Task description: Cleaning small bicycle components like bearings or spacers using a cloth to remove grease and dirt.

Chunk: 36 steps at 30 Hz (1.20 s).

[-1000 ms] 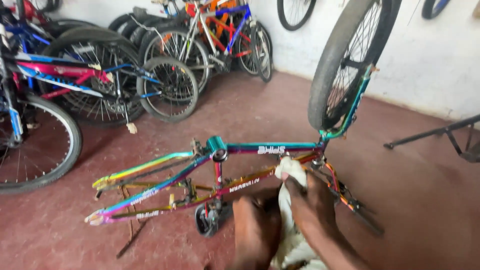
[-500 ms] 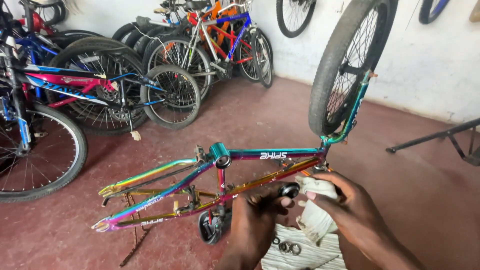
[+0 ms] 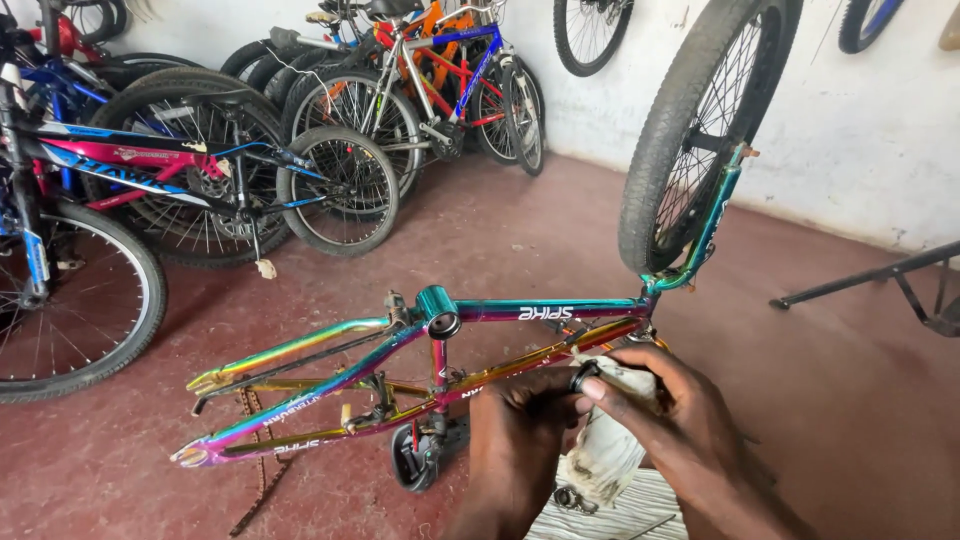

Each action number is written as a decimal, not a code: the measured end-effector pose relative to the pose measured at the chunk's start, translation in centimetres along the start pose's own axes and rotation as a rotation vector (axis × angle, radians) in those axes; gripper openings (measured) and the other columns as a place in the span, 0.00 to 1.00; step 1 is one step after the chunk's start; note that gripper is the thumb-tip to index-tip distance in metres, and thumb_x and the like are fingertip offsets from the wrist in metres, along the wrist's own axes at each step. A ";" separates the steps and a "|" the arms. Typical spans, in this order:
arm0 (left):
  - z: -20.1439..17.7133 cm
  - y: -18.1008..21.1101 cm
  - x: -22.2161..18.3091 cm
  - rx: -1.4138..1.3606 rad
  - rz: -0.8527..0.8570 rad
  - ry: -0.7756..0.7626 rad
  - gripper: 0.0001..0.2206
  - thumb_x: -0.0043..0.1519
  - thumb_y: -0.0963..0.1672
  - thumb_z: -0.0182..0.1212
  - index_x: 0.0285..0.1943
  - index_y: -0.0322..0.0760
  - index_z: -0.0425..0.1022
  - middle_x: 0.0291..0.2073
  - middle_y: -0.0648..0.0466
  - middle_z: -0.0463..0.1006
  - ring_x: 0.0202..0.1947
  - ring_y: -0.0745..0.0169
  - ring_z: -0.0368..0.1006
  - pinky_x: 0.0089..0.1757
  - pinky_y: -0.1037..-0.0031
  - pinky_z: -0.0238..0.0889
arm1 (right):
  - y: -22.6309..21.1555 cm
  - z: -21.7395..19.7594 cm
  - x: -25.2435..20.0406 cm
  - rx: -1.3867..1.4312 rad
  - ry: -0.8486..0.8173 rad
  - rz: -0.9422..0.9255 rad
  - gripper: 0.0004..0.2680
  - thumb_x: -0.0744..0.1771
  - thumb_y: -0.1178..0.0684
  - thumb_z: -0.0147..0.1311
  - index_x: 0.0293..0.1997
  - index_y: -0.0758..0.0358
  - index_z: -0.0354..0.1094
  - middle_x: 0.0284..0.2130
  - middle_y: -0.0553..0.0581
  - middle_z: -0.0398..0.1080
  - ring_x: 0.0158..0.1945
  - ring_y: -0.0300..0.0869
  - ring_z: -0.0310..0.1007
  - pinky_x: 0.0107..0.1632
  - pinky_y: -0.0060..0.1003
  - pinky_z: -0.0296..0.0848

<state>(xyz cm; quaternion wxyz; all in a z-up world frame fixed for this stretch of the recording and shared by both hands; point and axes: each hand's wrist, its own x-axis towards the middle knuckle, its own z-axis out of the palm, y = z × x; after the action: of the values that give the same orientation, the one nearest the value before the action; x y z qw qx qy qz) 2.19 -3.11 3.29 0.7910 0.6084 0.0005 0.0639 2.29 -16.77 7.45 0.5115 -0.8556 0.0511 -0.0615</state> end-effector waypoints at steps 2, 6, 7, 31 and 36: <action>0.0 -0.1 -0.3 -0.050 -0.044 -0.005 0.12 0.56 0.31 0.63 0.39 0.30 0.91 0.27 0.55 0.83 0.29 0.71 0.69 0.30 0.77 0.66 | 0.3 0.3 -0.3 0.012 0.006 -0.030 0.13 0.61 0.45 0.65 0.45 0.59 0.80 0.32 0.52 0.79 0.36 0.36 0.73 0.42 0.30 0.67; -0.2 -0.5 -0.2 0.075 0.093 -0.088 0.15 0.51 0.30 0.62 0.40 0.32 0.90 0.36 0.57 0.88 0.36 0.76 0.73 0.38 0.81 0.73 | 1.3 0.7 -0.2 -0.028 0.036 -0.068 0.09 0.62 0.46 0.61 0.41 0.55 0.78 0.32 0.49 0.73 0.38 0.37 0.70 0.44 0.31 0.63; -0.2 -0.6 -0.2 0.113 0.099 -0.103 0.19 0.49 0.29 0.58 0.40 0.33 0.89 0.37 0.56 0.90 0.38 0.77 0.74 0.40 0.82 0.74 | 2.0 0.8 0.1 0.037 0.058 -0.122 0.07 0.62 0.49 0.62 0.39 0.59 0.77 0.30 0.50 0.71 0.36 0.38 0.68 0.41 0.32 0.62; 0.5 -2.5 1.0 -0.135 -0.182 0.007 0.09 0.66 0.37 0.54 0.47 0.30 0.82 0.31 0.46 0.82 0.33 0.60 0.78 0.29 0.74 0.66 | 3.0 -0.1 1.3 0.350 0.009 -0.142 0.08 0.64 0.55 0.64 0.38 0.70 0.79 0.29 0.54 0.70 0.36 0.38 0.64 0.40 0.34 0.61; 0.5 -3.5 1.5 -0.202 -0.166 -0.002 0.10 0.67 0.37 0.51 0.47 0.28 0.80 0.32 0.44 0.82 0.31 0.60 0.76 0.27 0.75 0.62 | 1.6 -0.3 1.0 0.328 0.039 -0.031 0.09 0.64 0.54 0.62 0.41 0.70 0.80 0.33 0.57 0.78 0.41 0.40 0.70 0.45 0.35 0.67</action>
<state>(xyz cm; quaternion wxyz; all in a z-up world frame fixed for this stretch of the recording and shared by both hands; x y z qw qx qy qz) 4.07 -4.30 0.12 0.8507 0.5238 0.0437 -0.0027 3.18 -17.93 6.22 0.6424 -0.7598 0.0372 -0.0933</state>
